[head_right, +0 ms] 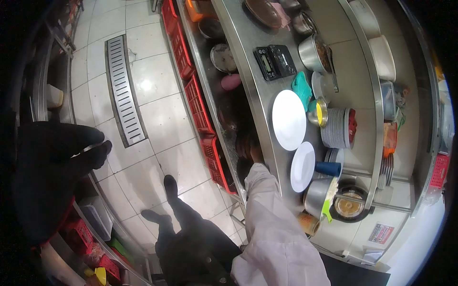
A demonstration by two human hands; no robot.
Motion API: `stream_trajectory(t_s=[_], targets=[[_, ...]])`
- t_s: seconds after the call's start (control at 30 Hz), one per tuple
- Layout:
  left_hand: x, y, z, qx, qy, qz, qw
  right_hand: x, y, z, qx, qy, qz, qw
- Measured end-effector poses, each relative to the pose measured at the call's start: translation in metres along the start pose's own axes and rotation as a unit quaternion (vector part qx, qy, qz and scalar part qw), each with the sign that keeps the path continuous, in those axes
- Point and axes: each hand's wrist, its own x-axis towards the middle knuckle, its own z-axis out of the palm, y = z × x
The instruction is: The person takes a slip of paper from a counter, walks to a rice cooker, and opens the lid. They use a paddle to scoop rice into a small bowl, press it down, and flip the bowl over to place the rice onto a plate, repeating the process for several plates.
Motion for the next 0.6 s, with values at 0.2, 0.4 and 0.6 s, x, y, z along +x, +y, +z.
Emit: stream_trajectory(t_s=[0.2,0.4,0.6], targets=[[0.001,-0.002,-0.002,-0.001,-0.008,0.002,1.000,0.008,0.004,-0.006,0.074,0.003,0.011,0.997],[-0.006,0.001,-0.015,-0.002,-0.041,0.005,0.999,0.012,0.004,-0.011,0.132,0.003,0.018,0.991],[0.003,-0.009,0.013,-0.037,0.122,0.034,0.991,0.012,0.007,-0.005,0.175,-0.003,0.030,0.984]])
